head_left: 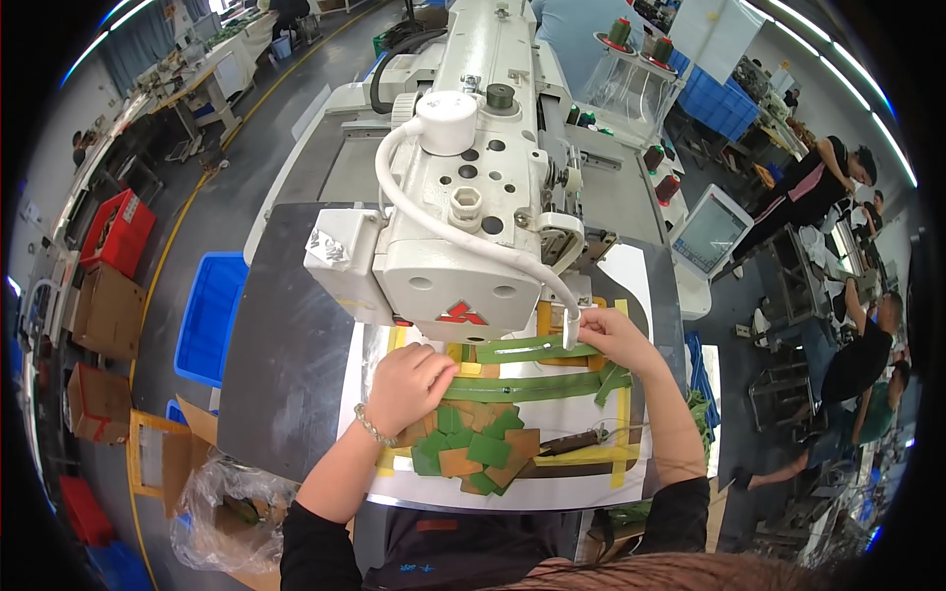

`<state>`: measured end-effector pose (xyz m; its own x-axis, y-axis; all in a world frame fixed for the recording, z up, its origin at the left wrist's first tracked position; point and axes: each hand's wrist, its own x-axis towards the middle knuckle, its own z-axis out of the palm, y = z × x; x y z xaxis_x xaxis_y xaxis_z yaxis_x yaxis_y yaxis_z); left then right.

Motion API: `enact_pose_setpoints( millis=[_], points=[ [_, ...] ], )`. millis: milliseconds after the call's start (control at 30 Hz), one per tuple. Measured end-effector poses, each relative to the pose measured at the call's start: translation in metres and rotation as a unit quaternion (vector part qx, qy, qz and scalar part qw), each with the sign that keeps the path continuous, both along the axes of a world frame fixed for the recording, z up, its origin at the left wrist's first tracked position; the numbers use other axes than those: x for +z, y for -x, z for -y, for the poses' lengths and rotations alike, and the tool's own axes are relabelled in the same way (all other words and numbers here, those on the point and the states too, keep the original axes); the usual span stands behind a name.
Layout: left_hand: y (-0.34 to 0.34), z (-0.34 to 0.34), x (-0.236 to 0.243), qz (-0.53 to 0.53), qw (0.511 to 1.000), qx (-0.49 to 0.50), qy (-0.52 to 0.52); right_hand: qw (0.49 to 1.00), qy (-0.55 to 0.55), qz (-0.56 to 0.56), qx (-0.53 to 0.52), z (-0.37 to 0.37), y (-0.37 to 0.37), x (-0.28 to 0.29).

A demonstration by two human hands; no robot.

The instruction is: Sewing pieces of leather and fabric together using an industrial sewing machine.

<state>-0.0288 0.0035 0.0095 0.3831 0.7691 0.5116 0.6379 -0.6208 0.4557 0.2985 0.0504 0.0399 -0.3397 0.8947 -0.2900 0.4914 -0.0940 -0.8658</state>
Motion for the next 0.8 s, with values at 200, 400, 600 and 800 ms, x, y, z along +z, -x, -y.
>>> enact_pose_setpoints(
  millis=[200,400,600,800],
  points=[
    [-0.015,0.016,0.005,-0.136,0.986,-0.072,-0.068,0.999,-0.025,0.044,-0.003,0.001,0.006,-0.008],
    [-0.026,0.024,-0.01,-0.236,0.968,-0.024,-0.085,1.0,0.008,0.02,-0.02,0.002,0.008,-0.016],
    [-0.031,0.021,-0.013,-0.253,0.965,-0.023,-0.061,0.999,-0.035,0.019,0.003,-0.005,0.0,-0.024],
    [-0.031,0.025,-0.013,-0.265,0.963,-0.014,-0.053,0.994,0.073,0.073,0.024,0.001,-0.019,0.028]
  ],
)
